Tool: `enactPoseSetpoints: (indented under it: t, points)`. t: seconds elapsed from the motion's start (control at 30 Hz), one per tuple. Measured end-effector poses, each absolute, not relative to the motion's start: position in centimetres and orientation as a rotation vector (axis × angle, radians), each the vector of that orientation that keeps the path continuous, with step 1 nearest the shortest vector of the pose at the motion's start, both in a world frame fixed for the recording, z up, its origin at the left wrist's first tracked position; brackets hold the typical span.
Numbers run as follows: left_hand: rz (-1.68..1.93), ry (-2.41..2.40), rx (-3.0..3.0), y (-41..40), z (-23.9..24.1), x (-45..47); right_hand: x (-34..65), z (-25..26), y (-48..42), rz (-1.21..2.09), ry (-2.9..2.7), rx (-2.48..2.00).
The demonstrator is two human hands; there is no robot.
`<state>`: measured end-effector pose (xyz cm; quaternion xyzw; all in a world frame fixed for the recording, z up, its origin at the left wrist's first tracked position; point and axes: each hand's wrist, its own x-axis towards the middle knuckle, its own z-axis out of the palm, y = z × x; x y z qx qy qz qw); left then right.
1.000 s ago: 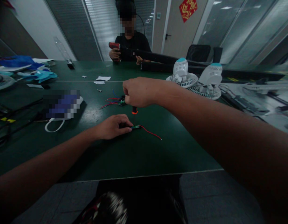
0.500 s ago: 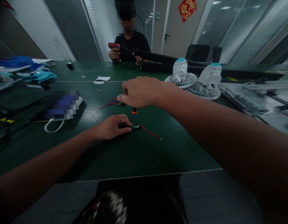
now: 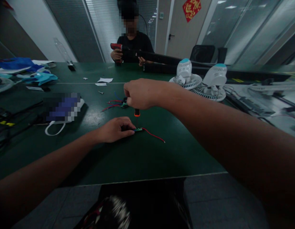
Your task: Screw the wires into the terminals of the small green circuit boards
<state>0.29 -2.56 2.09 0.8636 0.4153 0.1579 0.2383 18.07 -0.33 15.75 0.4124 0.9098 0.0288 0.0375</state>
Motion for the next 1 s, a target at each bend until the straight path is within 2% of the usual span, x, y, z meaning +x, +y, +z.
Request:
enactPoseSetpoints:
  t: [1.0]
  points:
    - [0.453, 1.143, 2.340, -2.55, 1.85, 0.34, 18.17, 15.63, -0.56, 0.001, 2.847, 1.283]
